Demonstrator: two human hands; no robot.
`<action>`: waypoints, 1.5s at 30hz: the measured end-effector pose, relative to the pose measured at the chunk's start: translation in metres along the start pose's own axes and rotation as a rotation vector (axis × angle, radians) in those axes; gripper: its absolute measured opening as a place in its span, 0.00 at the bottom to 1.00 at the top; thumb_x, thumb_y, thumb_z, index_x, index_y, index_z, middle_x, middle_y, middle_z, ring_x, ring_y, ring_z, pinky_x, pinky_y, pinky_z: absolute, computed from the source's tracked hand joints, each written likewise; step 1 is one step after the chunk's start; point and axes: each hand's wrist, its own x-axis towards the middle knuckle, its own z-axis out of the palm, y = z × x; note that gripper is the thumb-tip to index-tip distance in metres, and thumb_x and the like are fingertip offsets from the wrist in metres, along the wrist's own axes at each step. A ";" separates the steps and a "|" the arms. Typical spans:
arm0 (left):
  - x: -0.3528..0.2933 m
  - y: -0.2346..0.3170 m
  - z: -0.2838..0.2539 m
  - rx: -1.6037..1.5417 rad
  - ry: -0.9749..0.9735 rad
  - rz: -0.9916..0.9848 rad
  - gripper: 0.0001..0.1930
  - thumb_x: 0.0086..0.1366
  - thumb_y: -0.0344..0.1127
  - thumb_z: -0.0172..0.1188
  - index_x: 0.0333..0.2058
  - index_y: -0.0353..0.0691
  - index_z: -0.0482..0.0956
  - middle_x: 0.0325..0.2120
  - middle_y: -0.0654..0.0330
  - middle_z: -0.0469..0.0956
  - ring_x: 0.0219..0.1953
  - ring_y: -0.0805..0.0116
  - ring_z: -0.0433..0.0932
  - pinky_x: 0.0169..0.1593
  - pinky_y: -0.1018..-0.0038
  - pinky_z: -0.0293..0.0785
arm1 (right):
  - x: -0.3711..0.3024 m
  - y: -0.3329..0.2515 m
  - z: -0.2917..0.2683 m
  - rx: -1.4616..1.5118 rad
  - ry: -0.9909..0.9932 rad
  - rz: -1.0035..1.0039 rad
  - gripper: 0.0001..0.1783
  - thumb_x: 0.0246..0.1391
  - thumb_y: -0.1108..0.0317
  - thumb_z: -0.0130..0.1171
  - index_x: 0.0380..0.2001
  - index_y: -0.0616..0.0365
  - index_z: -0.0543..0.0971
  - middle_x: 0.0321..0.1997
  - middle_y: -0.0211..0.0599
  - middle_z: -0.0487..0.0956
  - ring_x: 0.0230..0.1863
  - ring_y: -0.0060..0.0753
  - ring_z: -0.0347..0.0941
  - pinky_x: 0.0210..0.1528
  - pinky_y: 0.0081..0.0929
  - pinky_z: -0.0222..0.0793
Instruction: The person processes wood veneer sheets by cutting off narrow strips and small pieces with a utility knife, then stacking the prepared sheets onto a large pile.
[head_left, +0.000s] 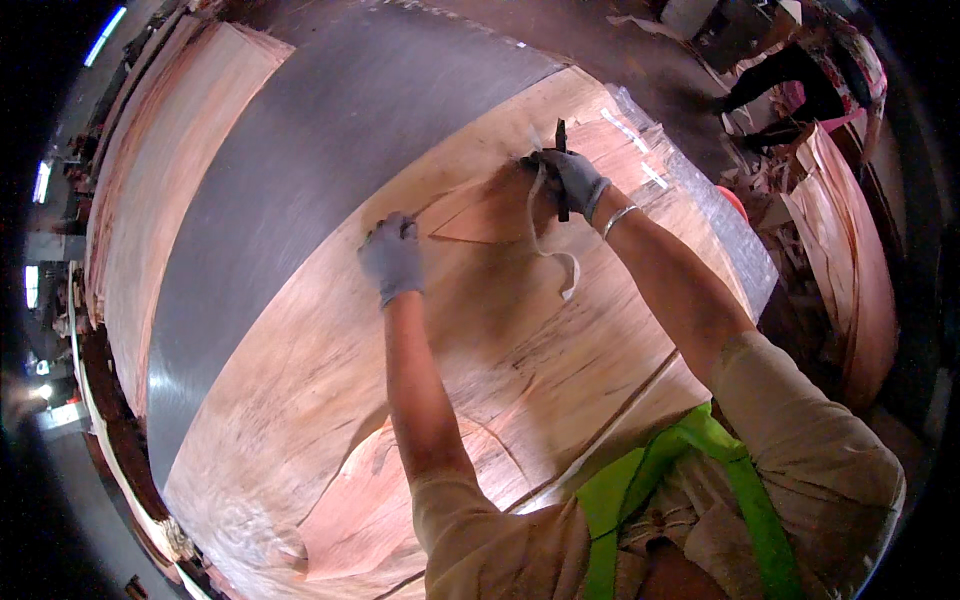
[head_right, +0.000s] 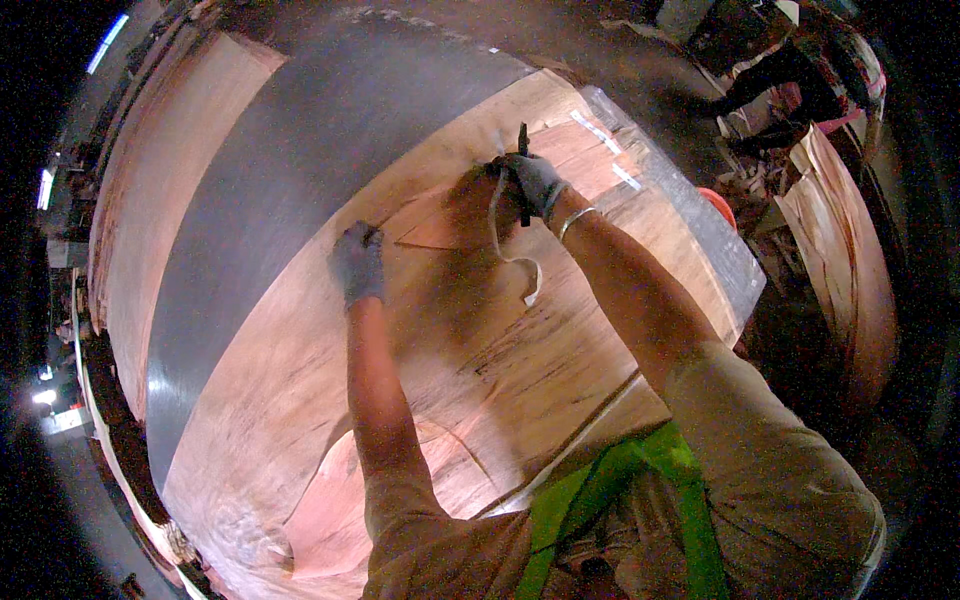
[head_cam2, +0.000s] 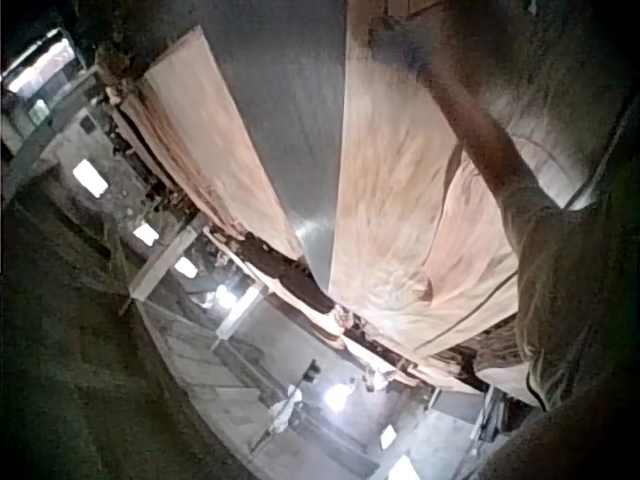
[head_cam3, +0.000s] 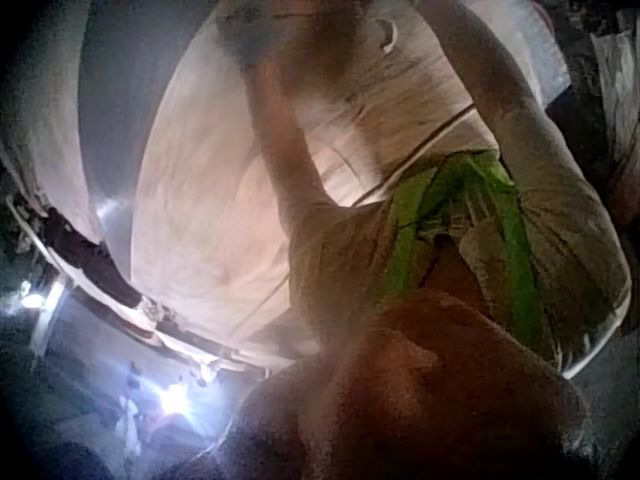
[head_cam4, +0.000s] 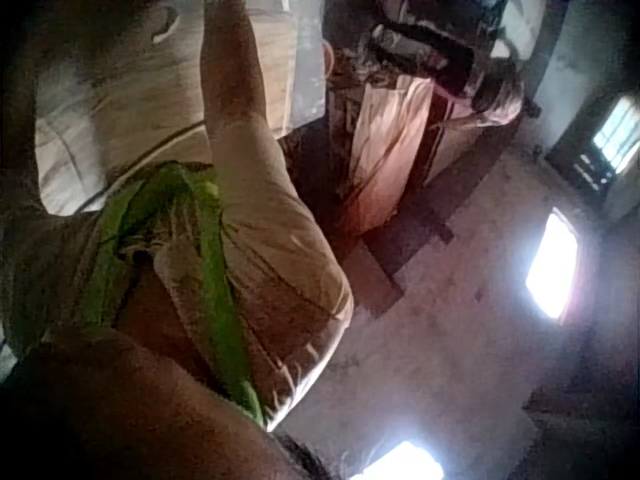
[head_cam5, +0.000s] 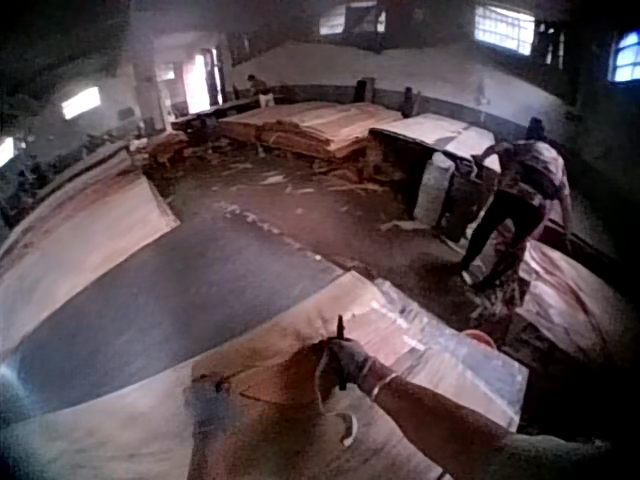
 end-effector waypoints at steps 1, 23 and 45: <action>-0.001 -0.008 -0.005 0.002 0.008 -0.053 0.06 0.54 0.38 0.57 0.29 0.46 0.77 0.27 0.56 0.78 0.31 0.54 0.77 0.33 0.63 0.71 | 0.000 0.000 0.001 0.005 0.000 0.006 0.08 0.51 0.63 0.57 0.26 0.57 0.77 0.20 0.30 0.74 0.18 0.27 0.68 0.18 0.25 0.64; -0.019 0.097 0.043 0.218 -0.042 0.317 0.32 0.58 0.52 0.50 0.59 0.45 0.61 0.62 0.56 0.54 0.64 0.57 0.51 0.64 0.52 0.39 | -0.102 -0.024 -0.004 -0.073 -0.266 -0.101 0.13 0.57 0.62 0.49 0.37 0.59 0.75 0.29 0.30 0.76 0.14 0.15 0.58 0.15 0.14 0.55; -0.059 0.268 -0.139 -1.163 -0.318 0.152 0.15 0.62 0.32 0.53 0.46 0.32 0.75 0.45 0.56 0.76 0.48 0.71 0.72 0.53 0.76 0.65 | -0.266 -0.094 -0.005 -0.136 -0.255 -0.202 0.14 0.58 0.61 0.48 0.37 0.60 0.75 0.23 0.29 0.73 0.12 0.13 0.57 0.13 0.14 0.53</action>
